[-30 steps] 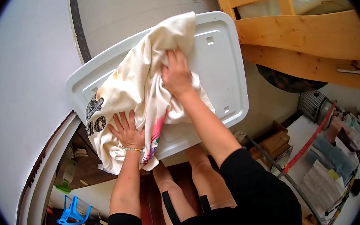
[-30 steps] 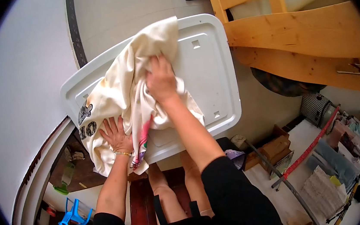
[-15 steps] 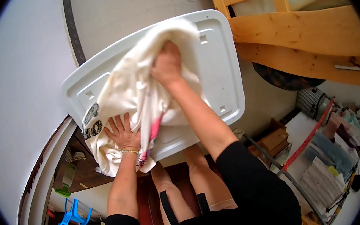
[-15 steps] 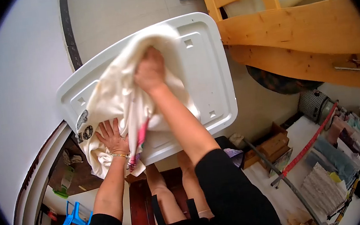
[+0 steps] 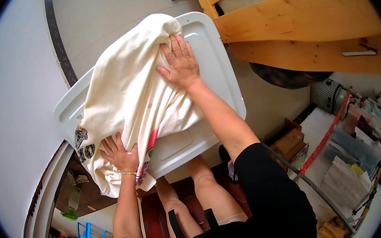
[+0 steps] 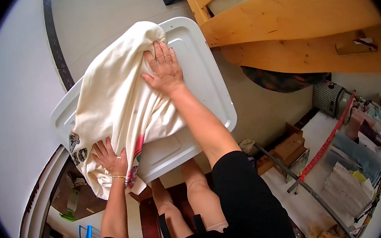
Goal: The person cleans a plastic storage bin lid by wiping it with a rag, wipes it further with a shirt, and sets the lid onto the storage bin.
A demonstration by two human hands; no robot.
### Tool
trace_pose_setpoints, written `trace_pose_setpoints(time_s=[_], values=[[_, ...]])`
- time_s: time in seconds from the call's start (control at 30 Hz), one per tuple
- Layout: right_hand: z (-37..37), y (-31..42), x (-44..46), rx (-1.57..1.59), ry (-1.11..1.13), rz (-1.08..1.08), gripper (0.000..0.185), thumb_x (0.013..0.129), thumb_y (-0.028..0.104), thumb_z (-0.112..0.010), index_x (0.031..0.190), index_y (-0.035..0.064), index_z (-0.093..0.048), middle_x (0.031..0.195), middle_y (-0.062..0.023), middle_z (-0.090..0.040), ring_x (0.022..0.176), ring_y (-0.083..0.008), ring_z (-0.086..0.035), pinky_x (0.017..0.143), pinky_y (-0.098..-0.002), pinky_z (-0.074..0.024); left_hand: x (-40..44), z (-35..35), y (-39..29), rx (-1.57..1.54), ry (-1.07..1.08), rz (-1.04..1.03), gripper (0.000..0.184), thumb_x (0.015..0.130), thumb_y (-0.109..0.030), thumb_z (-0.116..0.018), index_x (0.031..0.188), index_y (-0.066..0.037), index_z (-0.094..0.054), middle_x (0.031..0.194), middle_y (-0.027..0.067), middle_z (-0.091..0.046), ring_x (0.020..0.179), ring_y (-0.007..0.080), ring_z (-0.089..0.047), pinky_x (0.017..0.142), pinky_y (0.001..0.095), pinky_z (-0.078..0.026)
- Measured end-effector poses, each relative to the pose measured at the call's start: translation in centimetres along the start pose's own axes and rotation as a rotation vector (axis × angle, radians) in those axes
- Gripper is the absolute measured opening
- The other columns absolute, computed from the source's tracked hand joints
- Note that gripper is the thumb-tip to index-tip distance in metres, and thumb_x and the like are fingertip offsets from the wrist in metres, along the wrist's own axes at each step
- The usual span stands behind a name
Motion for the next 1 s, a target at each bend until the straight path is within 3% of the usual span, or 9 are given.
trace_pose_setpoints(time_s=[0.33,0.47,0.53,0.67,0.77,0.83,0.87,0.93,1.0], values=[[0.8,-5.6,1.2,-0.232,0.185,-0.327,0.084,0.08,0.058,-0.055,0.141,0.0055,-0.032,0.146,-0.0191,-0.028,0.134,-0.0343,-0.026,0.108,-0.0487,-0.0231,1.2,-0.8,-3.7,-0.055,0.116,-0.101,0.079,0.076,-0.042,-0.063,0.143,-0.013,-0.033,0.152,0.0184,-0.018,0.139,0.0423,-0.014,0.104,0.0673,-0.012],[1.5,-8.1,0.7,-0.29,0.164,-0.415,0.081,0.079,0.055,-0.058,0.136,0.0023,-0.036,0.141,-0.0191,-0.033,0.13,-0.0344,-0.029,0.105,-0.0452,-0.0268,2.3,-0.9,-5.0,-0.098,0.077,-0.111,0.08,0.075,-0.039,-0.064,0.144,-0.014,-0.032,0.153,0.0172,-0.017,0.138,0.0418,-0.015,0.103,0.0676,-0.013],[2.9,-8.8,-0.5,-0.176,0.159,-0.454,0.074,0.079,0.045,-0.061,0.133,0.0002,-0.038,0.134,-0.0194,-0.04,0.123,-0.0357,-0.036,0.103,-0.0442,-0.0307,2.8,-0.6,-5.9,-0.121,0.09,-0.13,0.08,0.075,-0.036,-0.065,0.144,-0.012,-0.03,0.153,0.0173,-0.017,0.137,0.042,-0.017,0.104,0.0655,-0.013],[4.8,-9.3,-8.7,-0.113,0.157,-0.43,0.061,0.081,0.032,-0.062,0.128,-0.0025,-0.042,0.124,-0.0222,-0.048,0.116,-0.0376,-0.043,0.1,-0.0435,-0.0354,0.4,-2.1,-8.0,-0.151,0.256,-0.121,0.077,0.077,-0.033,-0.065,0.142,-0.009,-0.031,0.152,0.0185,-0.019,0.138,0.0425,-0.016,0.108,0.0623,-0.01],[6.8,-11.5,-24.7,-0.127,0.338,-0.694,0.059,0.083,0.034,-0.06,0.127,-0.0027,-0.045,0.127,-0.0202,-0.046,0.116,-0.0373,-0.043,0.1,-0.0449,-0.0345,-5.1,-2.8,-10.7,-0.213,0.292,-0.239,0.078,0.072,-0.028,-0.067,0.141,-0.011,-0.035,0.148,0.0207,-0.025,0.135,0.0417,-0.024,0.107,0.0622,-0.014],[7.3,-10.1,-31.6,-0.142,0.575,-0.674,0.056,0.082,0.032,-0.059,0.124,-0.0023,-0.046,0.126,-0.0209,-0.039,0.115,-0.0373,-0.037,0.1,-0.0466,-0.0312,-9.9,-3.8,-11.4,-0.224,0.405,-0.33,0.078,0.069,-0.027,-0.067,0.139,-0.009,-0.037,0.147,0.0233,-0.026,0.136,0.0418,-0.023,0.108,0.0614,-0.015],[7.7,-10.0,-30.4,-0.179,0.523,-0.639,0.056,0.08,0.031,-0.061,0.119,-0.0052,-0.047,0.121,-0.0223,-0.04,0.115,-0.0373,-0.036,0.101,-0.0459,-0.0304,-11.6,-3.5,-11.7,-0.244,0.408,-0.369,0.075,0.07,-0.027,-0.066,0.137,-0.009,-0.039,0.146,0.0219,-0.029,0.135,0.0397,-0.026,0.107,0.0602,-0.016],[7.2,-12.8,-27.4,-0.16,0.436,-0.853,0.061,0.078,0.032,-0.061,0.119,-0.0089,-0.046,0.12,-0.0224,-0.04,0.115,-0.0377,-0.037,0.101,-0.0457,-0.0302,-12.1,-2.5,-12.7,-0.273,0.39,-0.43,0.071,0.071,-0.032,-0.067,0.134,-0.011,-0.044,0.141,0.0178,-0.038,0.132,0.0352,-0.032,0.105,0.0577,-0.021],[8.1,-13.4,-24.8,-0.026,0.394,-0.936,0.065,0.076,0.025,-0.063,0.125,-0.0119,-0.041,0.128,-0.0254,-0.036,0.121,-0.041,-0.033,0.105,-0.0481,-0.0272,-9.5,-2.1,-12.3,-0.333,0.505,-0.316,0.07,0.072,-0.035,-0.064,0.134,-0.009,-0.044,0.141,0.0185,-0.038,0.131,0.0359,-0.032,0.107,0.0558,-0.019]])
Point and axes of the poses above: each hand's wrist, its own x-axis towards the middle knuckle, its own z-axis out of the back of the hand, y = z × x, the point moved 10 cm from there along x, towards the middle knuckle
